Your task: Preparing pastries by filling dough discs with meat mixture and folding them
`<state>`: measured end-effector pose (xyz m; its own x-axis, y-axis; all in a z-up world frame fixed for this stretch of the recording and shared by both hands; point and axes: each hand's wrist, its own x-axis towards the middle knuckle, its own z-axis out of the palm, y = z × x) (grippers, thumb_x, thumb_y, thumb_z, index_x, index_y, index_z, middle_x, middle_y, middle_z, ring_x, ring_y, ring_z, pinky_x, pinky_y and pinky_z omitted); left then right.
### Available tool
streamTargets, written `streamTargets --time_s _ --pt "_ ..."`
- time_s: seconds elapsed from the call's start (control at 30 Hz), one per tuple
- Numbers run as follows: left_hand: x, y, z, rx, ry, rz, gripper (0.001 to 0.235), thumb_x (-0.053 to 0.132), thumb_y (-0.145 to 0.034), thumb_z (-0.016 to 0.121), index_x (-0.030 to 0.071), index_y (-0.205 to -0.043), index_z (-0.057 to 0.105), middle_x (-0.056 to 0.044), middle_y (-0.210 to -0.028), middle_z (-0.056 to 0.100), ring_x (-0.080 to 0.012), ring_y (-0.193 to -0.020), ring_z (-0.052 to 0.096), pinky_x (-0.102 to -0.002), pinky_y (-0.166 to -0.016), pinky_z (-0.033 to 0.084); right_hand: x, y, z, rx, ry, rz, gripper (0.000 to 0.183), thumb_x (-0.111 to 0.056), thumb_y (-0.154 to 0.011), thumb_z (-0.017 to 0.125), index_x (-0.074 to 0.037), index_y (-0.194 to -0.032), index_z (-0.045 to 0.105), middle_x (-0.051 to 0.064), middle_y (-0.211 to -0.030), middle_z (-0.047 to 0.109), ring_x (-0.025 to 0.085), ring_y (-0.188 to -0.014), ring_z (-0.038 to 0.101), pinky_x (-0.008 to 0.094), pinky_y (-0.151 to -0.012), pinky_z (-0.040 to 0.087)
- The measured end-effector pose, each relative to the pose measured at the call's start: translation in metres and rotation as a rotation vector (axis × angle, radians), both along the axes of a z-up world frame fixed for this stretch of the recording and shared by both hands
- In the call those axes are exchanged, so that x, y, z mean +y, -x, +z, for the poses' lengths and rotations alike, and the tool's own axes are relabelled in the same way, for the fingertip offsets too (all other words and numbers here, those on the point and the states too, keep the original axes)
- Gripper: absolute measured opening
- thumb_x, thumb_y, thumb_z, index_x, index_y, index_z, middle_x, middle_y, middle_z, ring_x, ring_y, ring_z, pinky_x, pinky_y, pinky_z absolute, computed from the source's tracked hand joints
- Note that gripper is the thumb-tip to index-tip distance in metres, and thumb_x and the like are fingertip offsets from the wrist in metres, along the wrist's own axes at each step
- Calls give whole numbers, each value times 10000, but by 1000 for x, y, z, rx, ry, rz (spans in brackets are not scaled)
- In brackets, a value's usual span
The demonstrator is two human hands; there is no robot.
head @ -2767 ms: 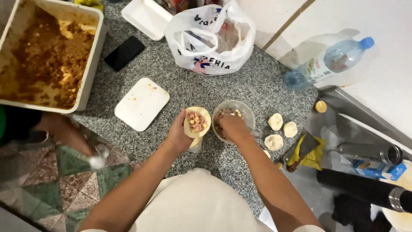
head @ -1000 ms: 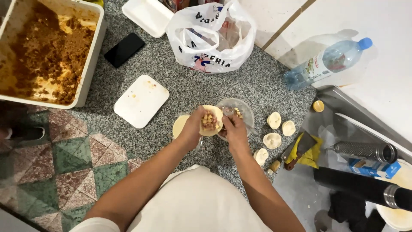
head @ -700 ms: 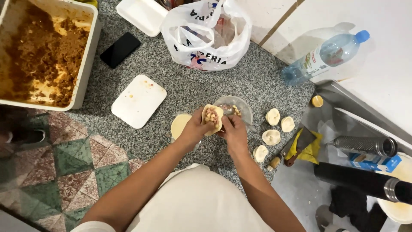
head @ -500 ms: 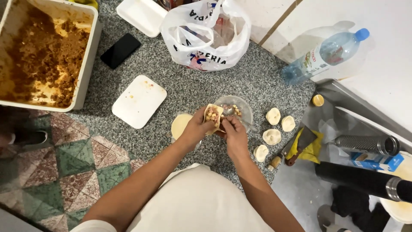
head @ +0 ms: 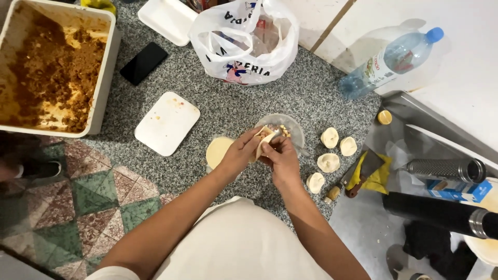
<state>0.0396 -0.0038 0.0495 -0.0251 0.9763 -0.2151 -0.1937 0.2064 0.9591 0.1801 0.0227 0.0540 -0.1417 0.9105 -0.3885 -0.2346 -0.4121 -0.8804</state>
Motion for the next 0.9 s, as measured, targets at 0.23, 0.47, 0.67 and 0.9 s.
streamTargets --time_s 0.23,0.47,0.67,0.9 --pt "0 2 29 198 52 -128 590 525 -1014 558 194 -1502 541 -95 -1549 511 -282 -1465 425 -433 -1223 306 3 6 19 -49 28 -62 660 -162 -830 867 -41 -1325 447 60 -944 542 190 -772 661 378 -646 655" --pt "1 14 18 256 -170 -263 493 163 -1030 567 105 -1514 501 -260 -1447 567 -421 -1419 436 -546 -1195 329 -1 7 26 16 68 -12 637 -126 -899 763 -29 -1409 394 126 -1026 533 250 -791 691 410 -671 661" --pt "-7 27 20 108 -136 -231 401 196 -1071 503 87 -1446 594 -243 -1361 640 -377 -1356 522 -515 -1166 369 -6 -34 -27 223 17 89 410 -186 -918 749 -47 -1249 550 155 -1088 663 322 -895 759 464 -718 679" --pt "-12 25 4 92 -203 -223 349 156 -1092 467 121 -1369 676 -235 -1123 739 -358 -1074 700 -482 -1001 504 -26 -56 -40 10 -62 63 176 -141 -964 734 8 -992 644 122 -899 671 252 -783 761 359 -659 668"
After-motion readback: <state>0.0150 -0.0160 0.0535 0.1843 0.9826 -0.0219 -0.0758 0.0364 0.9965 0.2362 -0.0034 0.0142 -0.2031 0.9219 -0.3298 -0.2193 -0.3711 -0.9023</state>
